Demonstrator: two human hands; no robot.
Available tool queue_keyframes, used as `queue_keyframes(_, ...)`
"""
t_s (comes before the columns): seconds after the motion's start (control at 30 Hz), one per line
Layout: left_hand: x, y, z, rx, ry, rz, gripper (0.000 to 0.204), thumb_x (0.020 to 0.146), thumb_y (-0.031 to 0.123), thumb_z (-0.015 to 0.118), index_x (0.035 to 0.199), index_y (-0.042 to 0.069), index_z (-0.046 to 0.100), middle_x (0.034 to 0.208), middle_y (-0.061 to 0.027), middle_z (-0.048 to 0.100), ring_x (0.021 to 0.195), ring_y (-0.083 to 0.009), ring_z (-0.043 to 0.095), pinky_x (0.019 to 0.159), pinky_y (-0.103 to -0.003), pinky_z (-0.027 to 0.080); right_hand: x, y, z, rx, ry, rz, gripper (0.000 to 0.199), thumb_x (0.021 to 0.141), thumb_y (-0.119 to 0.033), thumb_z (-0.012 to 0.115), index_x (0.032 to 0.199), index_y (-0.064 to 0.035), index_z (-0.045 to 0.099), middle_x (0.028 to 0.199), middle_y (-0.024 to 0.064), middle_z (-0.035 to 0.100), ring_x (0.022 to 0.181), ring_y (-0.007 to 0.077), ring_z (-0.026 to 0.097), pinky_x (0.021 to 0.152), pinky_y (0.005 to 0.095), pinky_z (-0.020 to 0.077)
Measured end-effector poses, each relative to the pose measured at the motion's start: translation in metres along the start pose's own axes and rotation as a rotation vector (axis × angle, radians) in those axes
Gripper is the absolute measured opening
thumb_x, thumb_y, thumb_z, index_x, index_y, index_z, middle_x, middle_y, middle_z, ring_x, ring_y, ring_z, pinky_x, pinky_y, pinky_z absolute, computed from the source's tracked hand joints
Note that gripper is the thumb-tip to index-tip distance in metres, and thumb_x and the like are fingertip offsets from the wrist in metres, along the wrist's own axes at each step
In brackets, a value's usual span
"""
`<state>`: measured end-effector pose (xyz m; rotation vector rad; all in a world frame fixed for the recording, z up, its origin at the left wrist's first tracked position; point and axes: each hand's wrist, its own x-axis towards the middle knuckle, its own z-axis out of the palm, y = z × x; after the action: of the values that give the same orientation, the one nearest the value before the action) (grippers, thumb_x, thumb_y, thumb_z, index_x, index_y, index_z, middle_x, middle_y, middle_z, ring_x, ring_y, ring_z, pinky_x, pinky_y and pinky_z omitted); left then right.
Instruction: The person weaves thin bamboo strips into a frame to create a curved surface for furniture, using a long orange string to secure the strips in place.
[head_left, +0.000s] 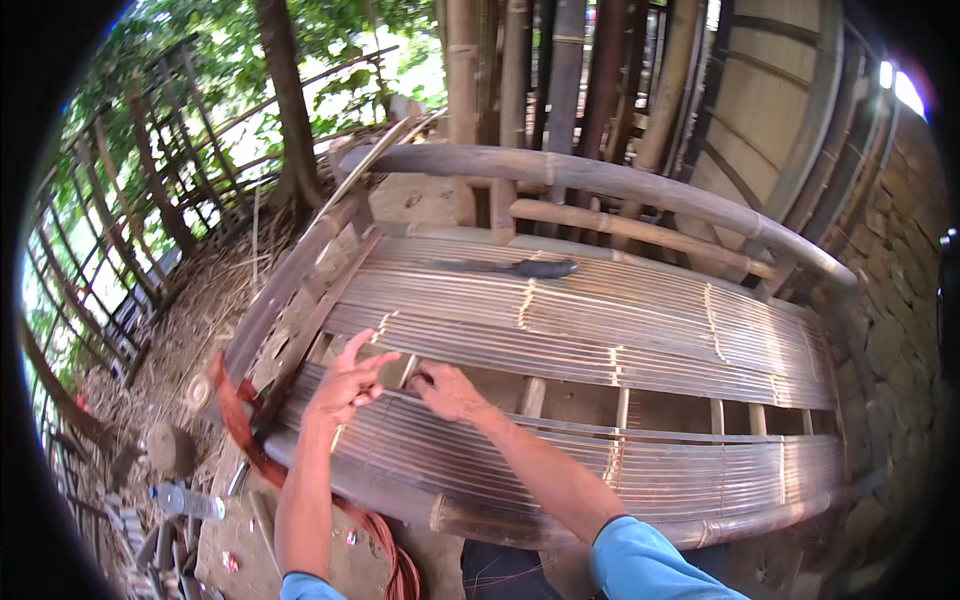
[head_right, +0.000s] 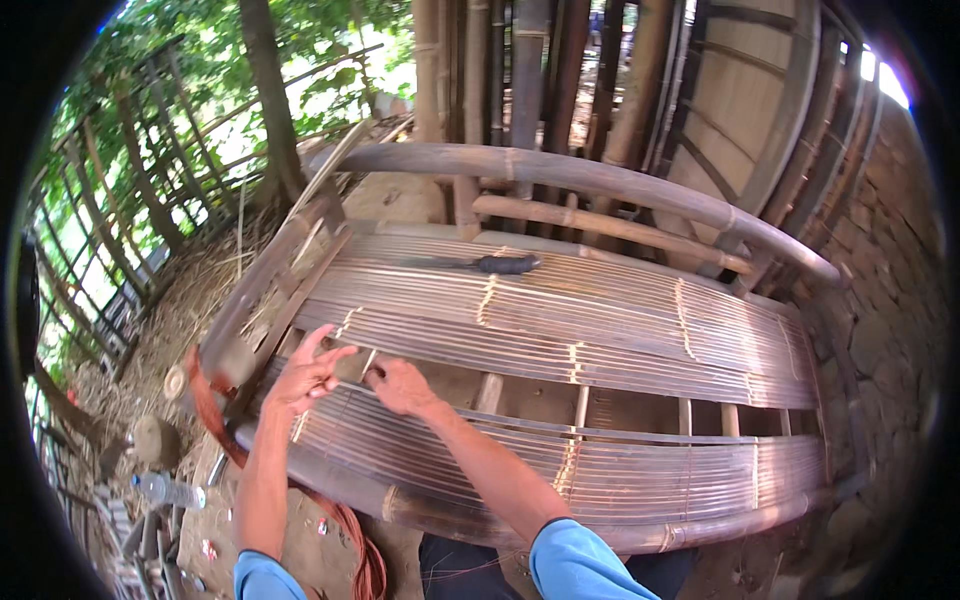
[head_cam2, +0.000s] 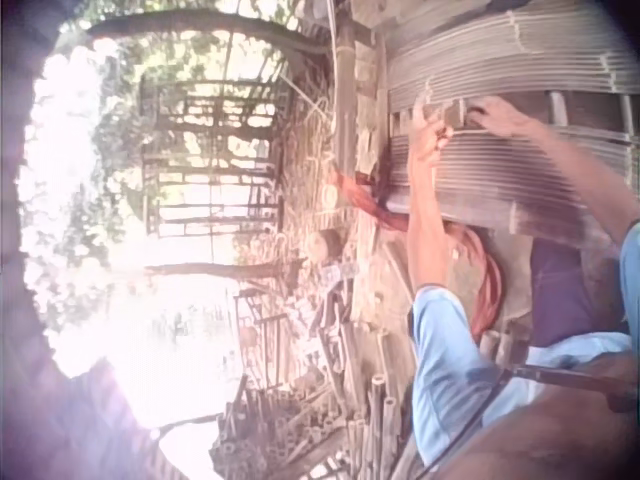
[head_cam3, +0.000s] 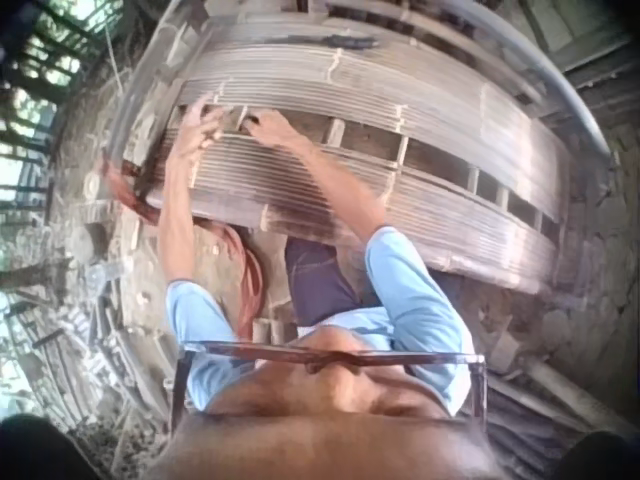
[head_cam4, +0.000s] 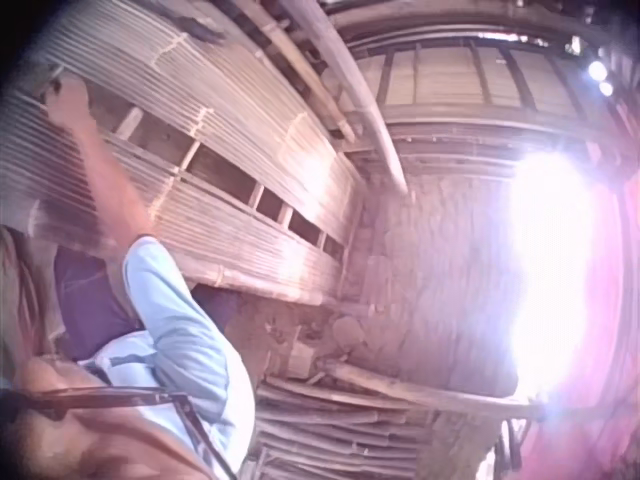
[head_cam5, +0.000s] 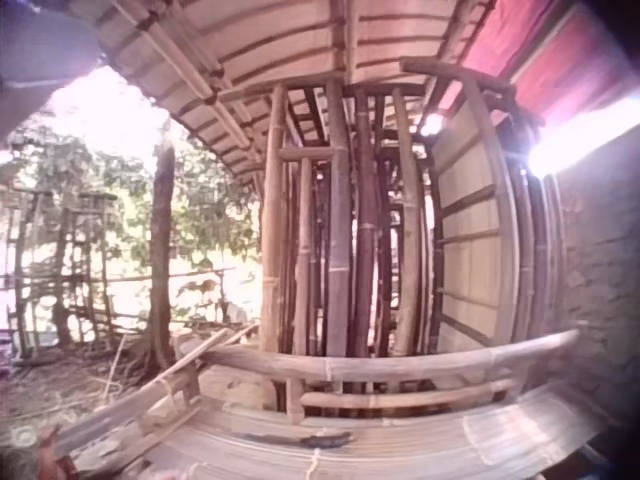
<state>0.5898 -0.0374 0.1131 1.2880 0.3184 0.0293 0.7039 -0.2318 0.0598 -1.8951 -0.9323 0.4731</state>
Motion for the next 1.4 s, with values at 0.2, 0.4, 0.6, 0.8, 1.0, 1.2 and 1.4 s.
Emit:
queue_keyframes(0.2,-0.018,-0.01,0.025,0.231,-0.041,-0.023,0.101,0.088,-0.012,0.059,0.168,0.023,0.009,0.142,-0.0228,0.061,0.066,-0.0134,0.067,0.046,-0.023,0.042,-0.008,-0.009,0.002,-0.113,-0.018,-0.208,0.022,0.096,-0.02,0.063,0.105,-0.0036,0.074,0.092,0.0222,0.073,0.085,0.0388,0.071,0.08,0.0464,0.0564)
queue_keyframes(0.4,-0.063,-0.037,-0.019,0.905,0.306,0.615,0.055,0.089,-0.002,0.067,0.142,0.009,0.056,0.098,-0.01,0.075,0.076,-0.0149,0.07,0.068,-0.029,0.053,-0.021,-0.011,0.001,-0.007,0.054,-0.085,0.023,0.095,-0.024,0.07,0.105,-0.0044,0.078,0.102,0.0155,0.078,0.094,0.0299,0.076,0.085,0.0394,0.0585)
queue_keyframes(0.6,-0.212,-0.039,-0.07,0.209,0.623,0.276,0.028,0.097,0.007,0.063,0.125,0.008,0.066,0.076,0.0063,0.053,0.059,-0.0032,0.041,0.053,-0.022,0.035,-0.029,0.026,-0.03,-0.065,0.061,0.172,0.038,0.097,-0.039,0.07,0.106,-0.0031,0.078,0.1,0.0182,0.078,0.098,0.0322,0.076,0.086,0.0396,0.0585)
queue_keyframes(0.8,-0.335,-0.108,-0.132,0.707,0.89,0.005,0.018,0.094,0.02,0.069,0.107,0.008,0.074,0.077,0.0025,0.061,0.057,-0.0109,0.051,0.052,-0.03,0.04,-0.04,0.044,-0.027,-0.264,0.001,0.275,0.055,0.096,-0.054,0.067,0.1,0.0001,0.078,0.082,0.0228,0.073,0.077,0.0312,0.073,0.077,0.0416,0.0551)
queue_keyframes(1.0,-0.323,-0.14,-0.121,1.083,1.104,-0.346,0.034,0.085,0.034,0.081,0.104,0.007,0.076,0.09,-0.0172,0.072,0.077,-0.0336,0.068,0.075,-0.046,0.055,-0.047,0.05,-0.028,-0.31,0.0,0.274,0.059,0.097,-0.053,0.066,0.091,0.0044,0.074,0.075,0.03,0.064,0.07,0.0415,0.067,0.071,0.0471,0.0519)
queue_keyframes(1.2,-0.239,-0.165,-0.08,0.817,1.07,0.222,0.049,0.085,0.025,0.085,0.121,-0.001,0.065,0.11,-0.0154,0.07,0.096,-0.0245,0.068,0.076,-0.035,0.057,-0.06,0.016,-0.018,-0.413,0.025,0.338,0.056,0.097,-0.056,0.062,0.09,-0.0031,0.078,0.086,0.0267,0.071,0.089,0.0456,0.07,0.082,0.0496,0.0557)
queue_keyframes(1.4,-0.18,-0.177,-0.03,0.053,0.862,0.193,0.071,0.092,0.025,0.081,0.144,-0.001,0.039,0.118,-0.0135,0.064,0.089,-0.0177,0.066,0.068,-0.031,0.058,-0.06,0.023,-0.012,-0.454,0.1,0.185,0.05,0.1,-0.049,0.063,0.085,-0.0034,0.077,0.078,0.0254,0.069,0.079,0.0481,0.068,0.074,0.0531,0.0555)
